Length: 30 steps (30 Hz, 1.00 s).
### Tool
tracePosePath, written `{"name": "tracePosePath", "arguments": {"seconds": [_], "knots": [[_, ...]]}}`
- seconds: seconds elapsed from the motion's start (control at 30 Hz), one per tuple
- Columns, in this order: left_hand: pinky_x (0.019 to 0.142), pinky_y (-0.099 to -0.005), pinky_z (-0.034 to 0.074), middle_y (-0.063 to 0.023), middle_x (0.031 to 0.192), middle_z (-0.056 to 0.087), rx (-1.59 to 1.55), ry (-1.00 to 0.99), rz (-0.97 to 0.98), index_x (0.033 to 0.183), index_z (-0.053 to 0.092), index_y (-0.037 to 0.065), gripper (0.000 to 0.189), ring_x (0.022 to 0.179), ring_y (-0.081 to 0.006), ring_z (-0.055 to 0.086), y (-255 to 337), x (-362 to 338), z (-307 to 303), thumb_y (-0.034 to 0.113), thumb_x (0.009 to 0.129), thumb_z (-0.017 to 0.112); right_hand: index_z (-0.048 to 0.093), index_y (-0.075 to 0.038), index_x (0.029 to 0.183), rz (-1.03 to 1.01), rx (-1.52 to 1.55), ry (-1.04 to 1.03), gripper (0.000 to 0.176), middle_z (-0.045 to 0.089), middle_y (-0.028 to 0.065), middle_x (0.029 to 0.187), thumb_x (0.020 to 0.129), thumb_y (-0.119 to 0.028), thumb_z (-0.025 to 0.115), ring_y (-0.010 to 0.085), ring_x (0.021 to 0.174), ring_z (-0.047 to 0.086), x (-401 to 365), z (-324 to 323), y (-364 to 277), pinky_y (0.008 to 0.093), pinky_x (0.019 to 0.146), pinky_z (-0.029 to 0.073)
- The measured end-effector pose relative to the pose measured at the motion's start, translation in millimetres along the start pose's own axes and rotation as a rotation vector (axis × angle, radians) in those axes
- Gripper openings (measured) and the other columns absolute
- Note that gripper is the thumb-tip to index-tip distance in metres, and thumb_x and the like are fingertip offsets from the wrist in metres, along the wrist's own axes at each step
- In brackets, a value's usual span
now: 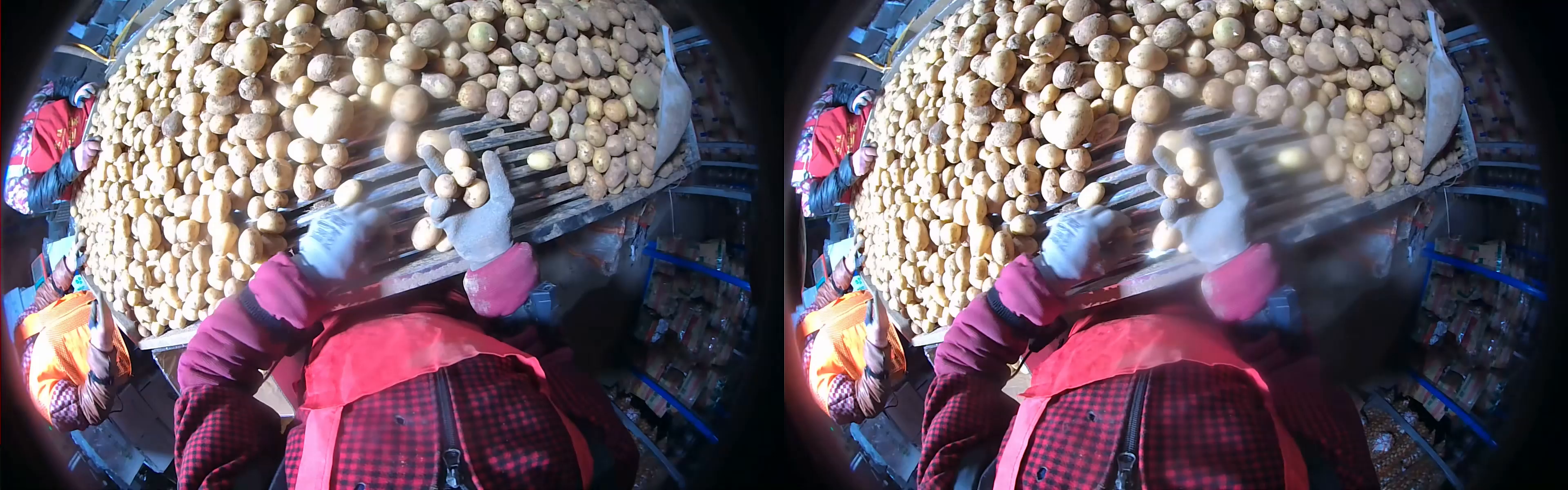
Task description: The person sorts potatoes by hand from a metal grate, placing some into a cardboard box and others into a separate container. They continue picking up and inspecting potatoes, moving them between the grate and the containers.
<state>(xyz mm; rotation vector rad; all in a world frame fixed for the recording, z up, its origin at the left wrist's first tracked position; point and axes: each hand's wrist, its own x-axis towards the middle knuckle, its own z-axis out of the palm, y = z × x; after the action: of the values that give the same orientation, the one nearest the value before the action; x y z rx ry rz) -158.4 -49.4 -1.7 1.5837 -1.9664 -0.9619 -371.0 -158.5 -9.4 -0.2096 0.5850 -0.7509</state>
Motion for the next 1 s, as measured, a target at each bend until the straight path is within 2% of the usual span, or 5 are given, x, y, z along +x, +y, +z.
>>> {"name": "tracePosePath", "arguments": {"seconds": [0.3,0.37,0.53,0.73,1.0], "knots": [[0.092,-0.0424,0.054,-0.0192,0.126,0.065,0.134,0.430,0.363,0.130,0.066,0.005,0.047,0.112,-0.0372,0.065,49,57,-48,0.026,0.090,0.077,0.058,-0.008,0.138,0.023,0.192,0.041,0.064,0.068,0.0114,0.120,0.102,-0.059,0.047,0.0263,0.100,0.069,-1,4,10,0.0405,0.086,0.059],[0.100,-0.0448,0.049,-0.0189,0.130,0.064,0.063,0.460,0.278,0.134,0.063,0.006,0.050,0.116,-0.0379,0.063,40,56,-43,0.028,0.091,0.075,0.060,-0.010,0.136,-0.010,0.005,0.021,0.058,0.068,0.0093,0.117,0.103,-0.057,0.048,0.0231,0.094,0.067,-6,7,-3,0.0327,0.070,0.058],[0.097,-0.0454,0.046,-0.0110,0.122,0.064,0.223,0.208,0.382,0.130,0.063,0.014,0.042,0.112,-0.0332,0.060,23,63,-10,0.025,0.089,0.070,0.051,-0.023,0.150,-0.137,0.132,0.029,0.053,0.051,0.0129,0.151,0.106,-0.052,0.045,0.0243,0.111,0.062,-24,-9,-36,0.0219,0.059,0.047],[0.108,-0.0490,0.038,-0.0026,0.103,0.059,0.433,0.029,0.729,0.104,0.061,0.020,0.018,0.114,-0.0236,0.053,31,111,63,0.023,0.087,0.057,0.051,-0.022,0.149,-0.228,0.223,-0.096,0.053,0.049,0.0131,0.152,0.104,-0.049,0.051,0.0281,0.117,0.060,-35,-35,-63,0.0279,0.064,0.050],[0.109,-0.0618,0.037,-0.0097,0.121,0.063,0.589,0.175,0.343,0.106,0.067,0.012,0.037,0.126,-0.0338,0.053,-7,53,-7,0.028,0.073,0.074,0.050,-0.021,0.149,-0.265,0.188,-0.035,0.053,0.048,0.0136,0.153,0.103,-0.048,0.053,0.0288,0.119,0.059,-34,-45,-69,0.0283,0.067,0.050]]}}
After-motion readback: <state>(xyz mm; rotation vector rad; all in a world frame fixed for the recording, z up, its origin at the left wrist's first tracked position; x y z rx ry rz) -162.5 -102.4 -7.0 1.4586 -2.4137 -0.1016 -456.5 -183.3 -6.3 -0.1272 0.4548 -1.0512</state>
